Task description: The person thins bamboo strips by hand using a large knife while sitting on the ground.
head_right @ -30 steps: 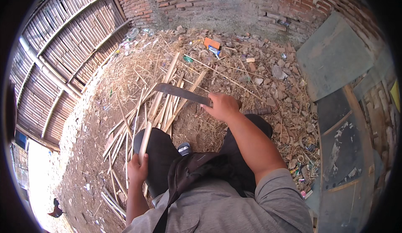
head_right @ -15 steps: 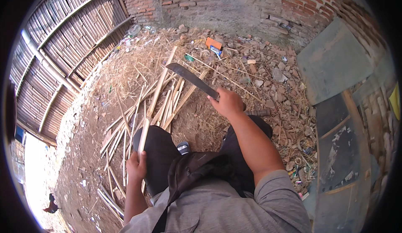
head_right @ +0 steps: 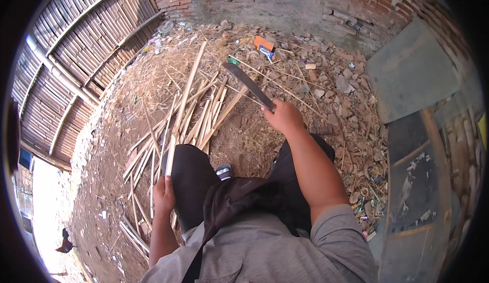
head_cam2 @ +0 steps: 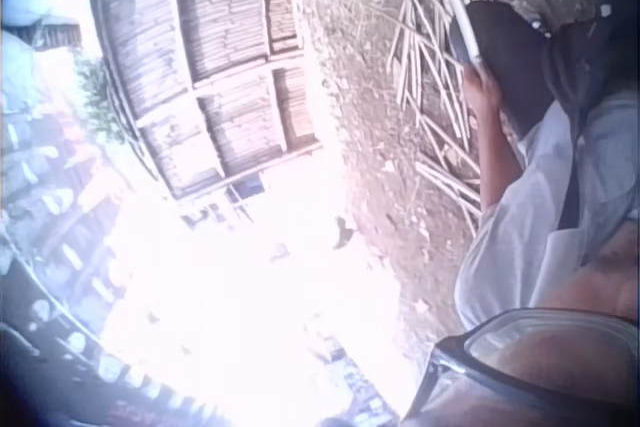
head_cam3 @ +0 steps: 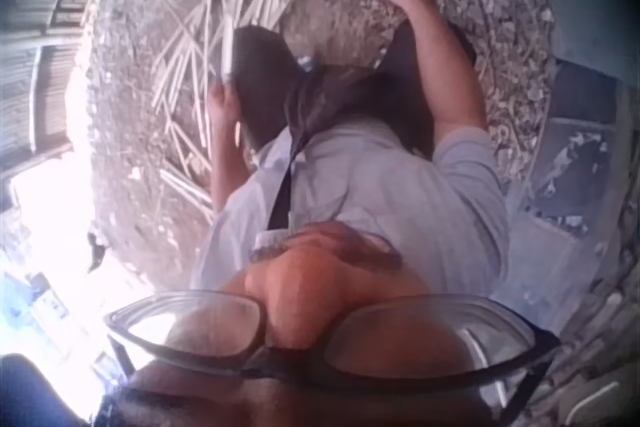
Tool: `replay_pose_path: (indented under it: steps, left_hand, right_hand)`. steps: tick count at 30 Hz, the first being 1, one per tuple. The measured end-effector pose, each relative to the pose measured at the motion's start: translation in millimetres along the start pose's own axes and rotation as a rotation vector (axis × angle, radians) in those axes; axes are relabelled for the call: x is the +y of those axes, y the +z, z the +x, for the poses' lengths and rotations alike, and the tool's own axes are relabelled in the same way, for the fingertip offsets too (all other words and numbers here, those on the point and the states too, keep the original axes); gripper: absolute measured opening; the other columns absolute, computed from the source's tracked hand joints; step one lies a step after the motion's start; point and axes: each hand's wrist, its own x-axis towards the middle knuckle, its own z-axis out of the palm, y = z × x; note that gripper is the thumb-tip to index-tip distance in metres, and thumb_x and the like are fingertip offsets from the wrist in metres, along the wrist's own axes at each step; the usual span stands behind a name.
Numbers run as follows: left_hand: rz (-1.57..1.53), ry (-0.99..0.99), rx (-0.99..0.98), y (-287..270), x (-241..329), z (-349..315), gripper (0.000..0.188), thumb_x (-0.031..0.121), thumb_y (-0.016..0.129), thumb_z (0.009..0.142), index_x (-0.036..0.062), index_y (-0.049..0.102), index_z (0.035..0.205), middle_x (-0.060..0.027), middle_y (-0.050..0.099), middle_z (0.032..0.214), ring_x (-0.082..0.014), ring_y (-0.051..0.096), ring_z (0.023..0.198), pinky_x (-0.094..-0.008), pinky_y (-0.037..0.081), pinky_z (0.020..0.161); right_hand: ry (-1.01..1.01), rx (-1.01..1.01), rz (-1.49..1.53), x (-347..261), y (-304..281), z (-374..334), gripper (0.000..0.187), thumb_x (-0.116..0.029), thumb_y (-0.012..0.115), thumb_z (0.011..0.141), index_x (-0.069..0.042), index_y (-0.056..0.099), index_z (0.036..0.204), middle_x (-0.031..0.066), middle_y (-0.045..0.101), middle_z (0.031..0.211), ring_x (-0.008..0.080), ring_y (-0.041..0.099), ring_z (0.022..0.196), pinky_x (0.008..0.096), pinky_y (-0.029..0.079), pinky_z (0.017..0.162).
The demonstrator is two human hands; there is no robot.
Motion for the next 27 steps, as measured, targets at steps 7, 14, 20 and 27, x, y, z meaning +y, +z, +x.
replay_pose_path:
  steps: [7, 14, 20, 27]
  left_hand:
    - [-0.299, -0.068, -0.071, -3.9, -8.9, -3.1, 0.044, 0.039, 0.043, 0.110, 0.0033, 0.054, 0.085, 0.0049, 0.044, 0.072, -0.0073, 0.039, 0.070, -0.0286, 0.034, 0.062]
    - [-0.285, -0.029, -0.016, -1.6, -29.1, -0.2, 0.047, 0.035, 0.050, 0.108, 0.0043, 0.045, 0.073, 0.0012, 0.042, 0.063, -0.0085, 0.037, 0.062, -0.0309, 0.032, 0.054]
    - [-0.222, -0.092, 0.093, -26.7, -49.6, -1.4, 0.049, 0.036, 0.053, 0.107, 0.0024, 0.048, 0.072, -0.0020, 0.044, 0.058, -0.0114, 0.038, 0.057, -0.0344, 0.033, 0.052]
    - [0.135, -0.107, 0.071, -48.9, -44.7, -16.1, 0.046, 0.037, 0.072, 0.093, 0.0013, 0.051, 0.073, -0.0163, 0.055, 0.061, -0.0320, 0.051, 0.054, -0.0445, 0.040, 0.055]
  right_hand:
    - [-0.174, -0.194, -0.105, 4.2, -1.5, -3.7, 0.044, -0.049, 0.076, 0.082, -0.010, 0.072, 0.103, 0.0164, 0.072, 0.092, 0.0348, 0.071, 0.091, 0.0472, 0.055, 0.079]
    - [-0.218, -0.142, 0.372, 30.3, 9.6, 15.7, 0.048, -0.046, 0.081, 0.079, -0.003, 0.069, 0.098, 0.0091, 0.065, 0.079, 0.0232, 0.065, 0.074, 0.0399, 0.050, 0.069]
    - [-0.040, 0.103, 1.105, 33.9, -4.1, 22.0, 0.026, -0.021, 0.076, 0.091, -0.012, 0.053, 0.084, -0.0036, 0.049, 0.064, 0.0073, 0.047, 0.052, 0.0272, 0.040, 0.050]
    - [0.038, 0.209, 1.250, 39.3, -5.5, 25.6, 0.024, -0.016, 0.070, 0.094, -0.010, 0.051, 0.081, -0.0001, 0.051, 0.064, 0.0129, 0.049, 0.050, 0.0316, 0.040, 0.050]
